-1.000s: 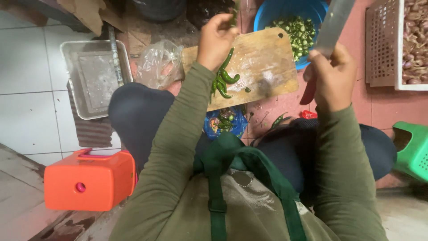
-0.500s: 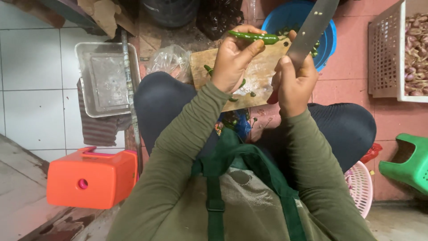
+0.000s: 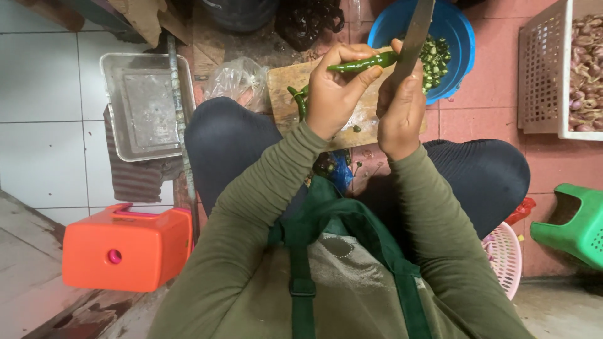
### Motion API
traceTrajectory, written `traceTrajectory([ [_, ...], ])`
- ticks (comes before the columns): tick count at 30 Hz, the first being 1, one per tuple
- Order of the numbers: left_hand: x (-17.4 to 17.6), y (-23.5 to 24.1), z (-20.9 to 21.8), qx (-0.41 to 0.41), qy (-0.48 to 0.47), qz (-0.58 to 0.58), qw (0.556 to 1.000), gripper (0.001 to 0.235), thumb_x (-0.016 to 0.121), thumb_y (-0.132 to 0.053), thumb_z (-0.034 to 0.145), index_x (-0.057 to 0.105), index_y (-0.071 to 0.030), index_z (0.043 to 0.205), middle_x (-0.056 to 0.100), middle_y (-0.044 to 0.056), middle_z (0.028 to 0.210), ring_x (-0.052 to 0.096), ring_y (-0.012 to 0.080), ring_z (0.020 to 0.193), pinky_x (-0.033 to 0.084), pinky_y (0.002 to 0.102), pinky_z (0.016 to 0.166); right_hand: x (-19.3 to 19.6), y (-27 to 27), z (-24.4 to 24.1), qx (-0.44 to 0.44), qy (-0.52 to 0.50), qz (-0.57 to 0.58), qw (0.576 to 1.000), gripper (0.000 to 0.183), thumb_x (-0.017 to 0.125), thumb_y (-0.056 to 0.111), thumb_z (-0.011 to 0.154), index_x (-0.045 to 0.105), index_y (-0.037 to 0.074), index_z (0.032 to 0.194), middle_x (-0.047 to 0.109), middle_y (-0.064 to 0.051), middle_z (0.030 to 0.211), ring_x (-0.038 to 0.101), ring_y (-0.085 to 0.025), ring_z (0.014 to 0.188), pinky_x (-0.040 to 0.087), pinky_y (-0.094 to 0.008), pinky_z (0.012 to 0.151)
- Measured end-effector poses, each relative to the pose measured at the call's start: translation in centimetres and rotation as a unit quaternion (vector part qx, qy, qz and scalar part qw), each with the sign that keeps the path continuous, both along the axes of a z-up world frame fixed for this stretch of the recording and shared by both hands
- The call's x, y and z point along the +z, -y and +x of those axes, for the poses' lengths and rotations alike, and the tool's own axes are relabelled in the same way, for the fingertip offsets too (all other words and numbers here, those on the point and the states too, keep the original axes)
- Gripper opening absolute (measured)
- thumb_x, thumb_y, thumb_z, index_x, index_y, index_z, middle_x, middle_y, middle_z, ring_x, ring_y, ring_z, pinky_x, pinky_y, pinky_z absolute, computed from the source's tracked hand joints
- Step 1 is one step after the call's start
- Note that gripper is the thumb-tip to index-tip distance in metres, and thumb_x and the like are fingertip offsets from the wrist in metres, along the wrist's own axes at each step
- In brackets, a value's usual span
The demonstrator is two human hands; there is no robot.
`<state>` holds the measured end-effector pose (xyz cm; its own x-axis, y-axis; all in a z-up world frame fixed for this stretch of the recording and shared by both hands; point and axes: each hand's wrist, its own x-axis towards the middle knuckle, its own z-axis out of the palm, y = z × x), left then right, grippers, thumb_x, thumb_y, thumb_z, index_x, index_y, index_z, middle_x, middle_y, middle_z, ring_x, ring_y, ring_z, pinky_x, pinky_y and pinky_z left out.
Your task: The person is chopping green chilies on a wooden cutting board using a knife.
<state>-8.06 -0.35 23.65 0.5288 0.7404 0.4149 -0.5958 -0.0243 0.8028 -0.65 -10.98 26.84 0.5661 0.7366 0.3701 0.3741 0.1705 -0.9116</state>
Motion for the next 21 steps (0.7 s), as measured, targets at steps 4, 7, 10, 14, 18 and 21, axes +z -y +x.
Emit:
traceTrajectory([
  [4, -0.2, 0.3, 0.2, -0.001, 0.014, -0.009, 1.0, 0.027, 0.073, 0.008, 0.092, 0.055, -0.006, 0.106, 0.065, 0.008, 0.119, 0.066, 0.0172, 0.109, 0.057, 0.029, 0.101, 0.4, 0.3, 0.0, 0.004, -0.005, -0.018, 1.0, 0.066, 0.017, 0.051, 0.113, 0.037, 0.003, 0.155, 0.039, 0.005, 0.07, 0.034, -0.006, 0.057, 0.027, -0.022, 0.053],
  [7, -0.1, 0.3, 0.0, 0.005, 0.006, -0.005, 1.0, 0.027, 0.074, 0.007, 0.091, 0.055, -0.006, 0.105, 0.065, 0.008, 0.118, 0.066, 0.0176, 0.109, 0.056, 0.03, 0.101, 0.3, 0.5, 0.0, 0.007, -0.007, -0.02, 1.0, 0.067, 0.017, 0.051, 0.112, 0.038, 0.002, 0.154, 0.041, 0.004, 0.07, 0.035, -0.007, 0.057, 0.027, -0.022, 0.053],
  [10, 0.1, 0.6, 0.0, 0.002, -0.002, 0.002, 1.0, 0.025, 0.074, 0.007, 0.091, 0.056, -0.005, 0.105, 0.066, 0.008, 0.116, 0.066, 0.0172, 0.106, 0.057, 0.029, 0.098, 0.6, 0.6, -0.2, 0.004, -0.015, -0.023, 1.0, 0.063, 0.018, 0.048, 0.113, 0.04, 0.003, 0.151, 0.041, 0.003, 0.071, 0.036, -0.007, 0.057, 0.03, -0.022, 0.052],
  [14, 0.1, 1.1, 0.1, 0.001, -0.017, 0.029, 0.999, 0.023, 0.074, 0.006, 0.09, 0.057, -0.004, 0.102, 0.066, 0.008, 0.111, 0.067, 0.0161, 0.102, 0.059, 0.027, 0.094, 0.3, 0.8, 0.4, 0.014, -0.047, -0.007, 0.999, 0.06, 0.02, 0.05, 0.112, 0.041, 0.005, 0.146, 0.04, 0.003, 0.071, 0.033, -0.006, 0.057, 0.027, -0.021, 0.051],
  [18, 0.7, 1.6, -0.3, 0.009, -0.053, 0.057, 0.997, 0.022, 0.075, 0.007, 0.088, 0.058, -0.003, 0.099, 0.067, 0.009, 0.11, 0.067, 0.0175, 0.1, 0.058, 0.029, 0.093, 0.4, 1.5, 0.7, 0.016, -0.08, 0.001, 0.997, 0.055, 0.021, 0.046, 0.113, 0.045, 0.005, 0.139, 0.041, 0.003, 0.072, 0.032, -0.005, 0.056, 0.026, -0.022, 0.05],
  [21, 0.3, 1.5, -0.3, -0.031, -0.053, 0.053, 0.997, 0.022, 0.073, 0.008, 0.089, 0.057, -0.002, 0.099, 0.067, 0.01, 0.111, 0.067, 0.0179, 0.098, 0.058, 0.029, 0.091, 0.3, 1.9, 1.2, 0.021, -0.089, -0.004, 0.996, 0.054, 0.022, 0.043, 0.113, 0.046, 0.003, 0.139, 0.041, 0.003, 0.069, 0.031, -0.006, 0.053, 0.026, -0.021, 0.049],
])
